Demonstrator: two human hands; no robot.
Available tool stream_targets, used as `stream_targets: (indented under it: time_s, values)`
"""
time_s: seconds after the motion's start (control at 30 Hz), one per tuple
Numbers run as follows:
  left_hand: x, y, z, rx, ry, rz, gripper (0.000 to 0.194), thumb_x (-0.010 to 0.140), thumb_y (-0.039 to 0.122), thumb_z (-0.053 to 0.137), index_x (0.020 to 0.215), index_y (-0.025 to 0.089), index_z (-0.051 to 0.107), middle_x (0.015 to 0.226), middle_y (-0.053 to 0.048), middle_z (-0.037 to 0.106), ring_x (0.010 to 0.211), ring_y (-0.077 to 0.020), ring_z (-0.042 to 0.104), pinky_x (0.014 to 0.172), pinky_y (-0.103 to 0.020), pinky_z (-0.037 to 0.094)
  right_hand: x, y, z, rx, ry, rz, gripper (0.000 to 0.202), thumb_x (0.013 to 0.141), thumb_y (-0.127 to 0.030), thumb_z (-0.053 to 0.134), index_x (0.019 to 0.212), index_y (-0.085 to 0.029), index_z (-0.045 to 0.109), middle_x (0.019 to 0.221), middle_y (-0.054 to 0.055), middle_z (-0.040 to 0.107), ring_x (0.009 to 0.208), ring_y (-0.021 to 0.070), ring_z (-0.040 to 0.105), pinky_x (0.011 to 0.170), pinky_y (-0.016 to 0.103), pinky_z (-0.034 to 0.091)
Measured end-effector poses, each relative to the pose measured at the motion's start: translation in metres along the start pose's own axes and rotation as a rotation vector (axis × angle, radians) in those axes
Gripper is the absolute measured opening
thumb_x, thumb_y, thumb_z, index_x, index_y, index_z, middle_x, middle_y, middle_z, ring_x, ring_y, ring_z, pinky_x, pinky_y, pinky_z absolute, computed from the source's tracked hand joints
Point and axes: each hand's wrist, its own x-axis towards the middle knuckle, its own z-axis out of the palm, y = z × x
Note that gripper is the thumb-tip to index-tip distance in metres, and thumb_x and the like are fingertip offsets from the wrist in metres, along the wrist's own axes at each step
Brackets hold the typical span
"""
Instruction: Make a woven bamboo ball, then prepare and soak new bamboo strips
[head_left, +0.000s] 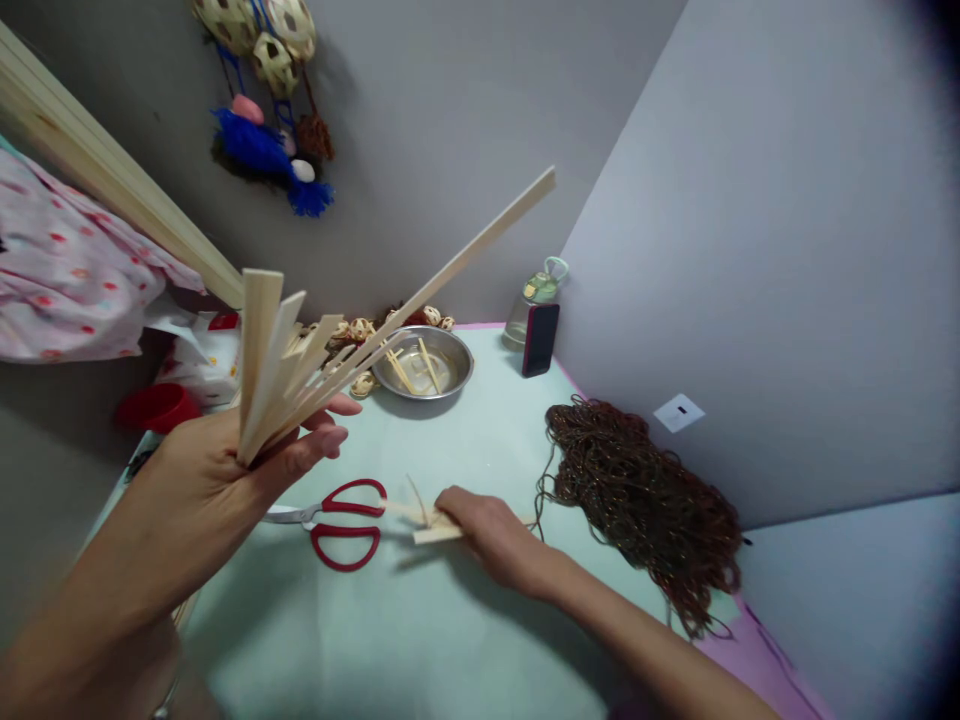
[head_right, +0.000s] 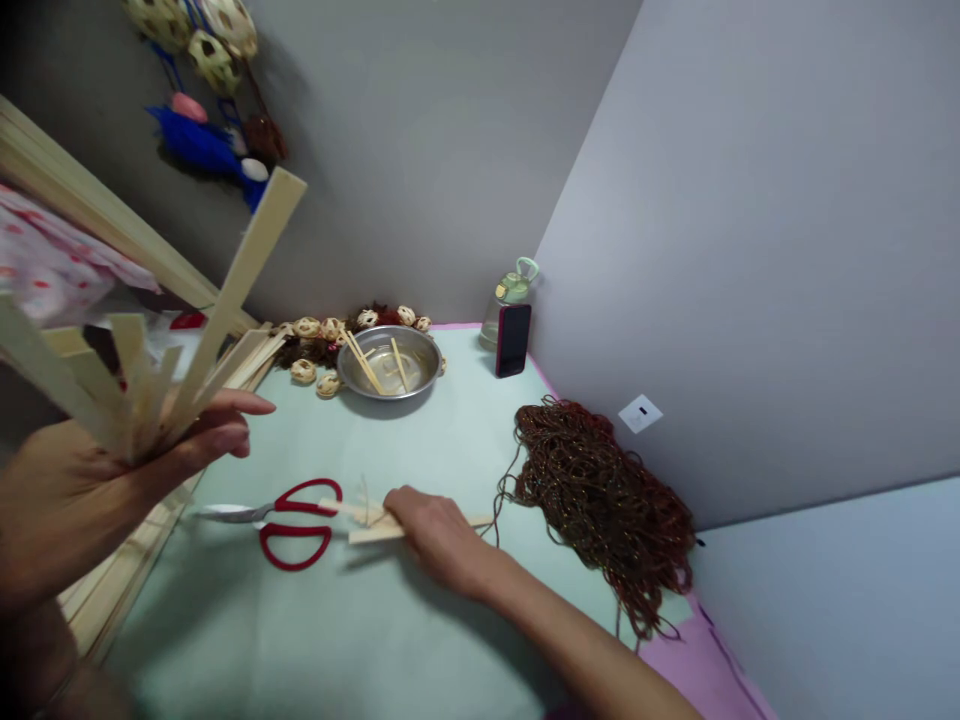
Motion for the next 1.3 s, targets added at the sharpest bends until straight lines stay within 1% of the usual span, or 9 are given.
stream_targets:
  time_s: [0.17,0.33,0.57,0.8,0.9,1.03,1.13,1.2,1.3]
  values:
    - [0.0,-0.004,0.001,0.001,-0.027,-0.011,0.027,0.083,0.059,0.061,0.1,0.041,0.072,0.104,0.011,0.078,0.094,-0.019,0.073,0.071,-0.017,0.058,0.015,0.012,-0.004,-0.065,-0.023,0.06,0.016,0.092,-0.008,0.043,0.099,-0.019,0.053,0.1,0.004,0.059,0.083,0.0164,0.054,0.071,0.026,0.036]
    - [-0.001,-0.006,0.0,-0.047,-0.04,-0.006,0.023,0.085,0.056,0.061,0.099,0.042,0.072,0.102,0.011,0.078,0.093,-0.0174,0.073,0.075,-0.017,0.058,0.017,-0.006,0.016,-0.193,-0.079,0.017,0.018,0.091,-0.002,0.045,0.094,-0.018,0.053,0.102,0.005,0.055,0.076,0.0151,0.05,0.061,0.026,0.032]
    - [0.0,-0.002,0.0,-0.037,-0.007,-0.007,0.026,0.082,0.061,0.061,0.096,0.042,0.072,0.097,0.012,0.078,0.092,-0.017,0.073,0.079,-0.017,0.057,0.011,-0.025,0.012,-0.229,-0.112,-0.027,0.011,0.094,-0.01,0.049,0.099,-0.019,0.052,0.097,0.005,0.06,0.073,0.0156,0.053,0.057,0.027,0.031]
    - [0.0,-0.003,0.001,-0.006,-0.004,-0.02,0.03,0.081,0.063,0.061,0.099,0.042,0.072,0.096,0.011,0.079,0.09,-0.0181,0.074,0.08,-0.019,0.058,0.014,-0.044,0.045,-0.335,-0.106,-0.107,0.026,0.08,0.004,0.052,0.099,-0.014,0.053,0.1,0.012,0.06,0.079,0.0201,0.055,0.056,0.028,0.035]
    - [0.0,-0.003,0.0,0.001,-0.011,-0.015,0.029,0.081,0.062,0.061,0.098,0.041,0.071,0.094,0.01,0.078,0.092,-0.0178,0.073,0.081,-0.018,0.057,0.016,-0.044,0.031,-0.22,-0.133,-0.068,0.016,0.086,-0.002,0.051,0.094,-0.015,0.054,0.099,0.011,0.061,0.074,0.0175,0.053,0.058,0.028,0.035]
    - [-0.001,-0.004,-0.001,0.006,-0.023,-0.009,0.027,0.084,0.061,0.059,0.095,0.04,0.071,0.098,0.01,0.078,0.099,-0.0188,0.072,0.084,-0.018,0.057,0.003,-0.038,-0.021,0.107,-0.088,0.007,0.01,0.088,-0.01,0.054,0.092,-0.019,0.052,0.089,0.002,0.062,0.072,0.0134,0.051,0.063,0.024,0.035]
    - [-0.001,-0.007,-0.001,0.022,-0.018,-0.004,0.025,0.084,0.06,0.059,0.096,0.041,0.071,0.102,0.012,0.077,0.099,-0.0183,0.072,0.081,-0.017,0.057,-0.018,-0.028,-0.054,0.139,-0.049,0.083,0.012,0.091,-0.009,0.048,0.089,-0.02,0.051,0.082,0.0,0.06,0.069,0.0124,0.05,0.061,0.023,0.032]
    - [-0.001,-0.006,-0.001,0.022,-0.014,0.003,0.025,0.084,0.059,0.06,0.098,0.042,0.071,0.1,0.012,0.078,0.097,-0.0177,0.072,0.078,-0.016,0.057,-0.032,-0.017,-0.058,0.031,-0.056,0.157,0.015,0.091,-0.008,0.045,0.084,-0.02,0.051,0.079,0.0,0.06,0.065,0.0125,0.05,0.058,0.024,0.03]
    - [-0.001,-0.003,-0.001,0.017,-0.009,0.026,0.025,0.084,0.058,0.059,0.099,0.041,0.071,0.099,0.013,0.078,0.093,-0.0167,0.073,0.076,-0.015,0.058,-0.046,-0.003,-0.037,-0.223,-0.105,0.224,0.024,0.086,0.003,0.042,0.083,-0.018,0.053,0.079,0.005,0.063,0.061,0.0142,0.052,0.056,0.028,0.03]
